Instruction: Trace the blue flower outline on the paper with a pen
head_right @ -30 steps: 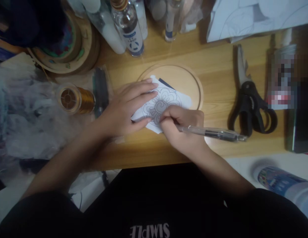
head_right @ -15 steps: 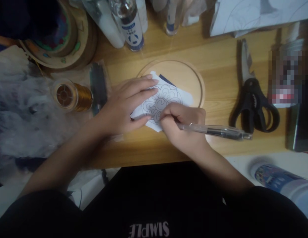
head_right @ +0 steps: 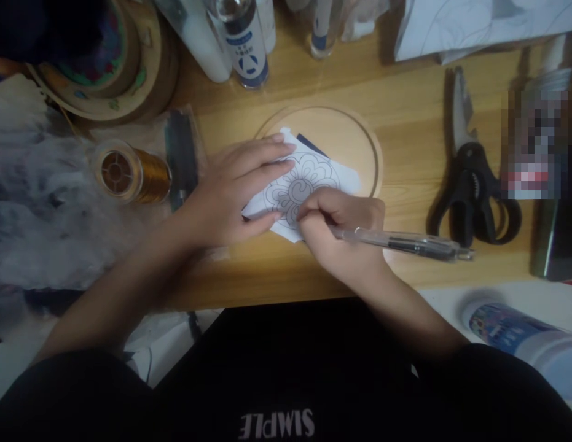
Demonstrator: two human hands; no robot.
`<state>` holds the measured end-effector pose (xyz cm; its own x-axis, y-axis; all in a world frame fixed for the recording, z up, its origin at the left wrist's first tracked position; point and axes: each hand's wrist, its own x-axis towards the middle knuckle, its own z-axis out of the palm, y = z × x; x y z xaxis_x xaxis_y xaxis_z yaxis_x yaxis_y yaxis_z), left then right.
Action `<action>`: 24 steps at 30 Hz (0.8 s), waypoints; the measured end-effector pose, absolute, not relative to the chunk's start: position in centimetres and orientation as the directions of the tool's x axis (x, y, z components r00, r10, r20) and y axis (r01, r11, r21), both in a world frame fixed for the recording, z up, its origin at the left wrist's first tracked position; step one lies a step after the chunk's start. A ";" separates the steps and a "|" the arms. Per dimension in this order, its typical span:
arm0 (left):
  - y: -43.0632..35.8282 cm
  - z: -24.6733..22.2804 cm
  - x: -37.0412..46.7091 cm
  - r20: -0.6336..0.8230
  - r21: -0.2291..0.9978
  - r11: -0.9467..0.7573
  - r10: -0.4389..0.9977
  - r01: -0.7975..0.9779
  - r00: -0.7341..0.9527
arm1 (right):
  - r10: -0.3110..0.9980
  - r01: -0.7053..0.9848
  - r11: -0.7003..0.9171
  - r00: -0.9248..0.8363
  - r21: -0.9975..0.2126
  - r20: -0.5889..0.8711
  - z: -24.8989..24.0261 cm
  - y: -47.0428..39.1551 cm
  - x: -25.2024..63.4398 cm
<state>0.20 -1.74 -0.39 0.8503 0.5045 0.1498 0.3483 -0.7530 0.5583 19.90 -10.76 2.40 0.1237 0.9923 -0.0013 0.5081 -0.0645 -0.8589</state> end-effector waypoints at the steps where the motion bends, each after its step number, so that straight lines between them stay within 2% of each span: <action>1: -1.7 -0.4 0.2 0.151 0.558 -0.754 0.503 0.347 0.851 | 0.992 0.515 -0.067 0.125 -0.854 -0.003 2.4 -10.7 19.9; 13: -1.7 -0.3 0.3 0.137 0.580 -0.734 0.515 0.353 0.846 | 0.989 0.504 -0.053 0.147 -0.862 0.025 2.4 -10.7 20.0; 19: -1.6 -0.5 0.2 0.167 0.537 -0.772 0.493 0.341 0.854 | 0.993 0.511 -0.061 0.118 -0.857 -0.001 2.4 -10.8 20.0; 24: -1.6 -0.4 0.3 0.126 0.562 -0.738 0.523 0.373 0.843 | 0.991 0.536 -0.078 0.131 -0.841 -0.008 2.5 -10.8 19.9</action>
<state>0.32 -1.59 -0.43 0.8432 0.5226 0.1265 0.3733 -0.7383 0.5617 19.93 -10.79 2.53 0.1308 0.9914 -0.0081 0.5361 -0.0776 -0.8406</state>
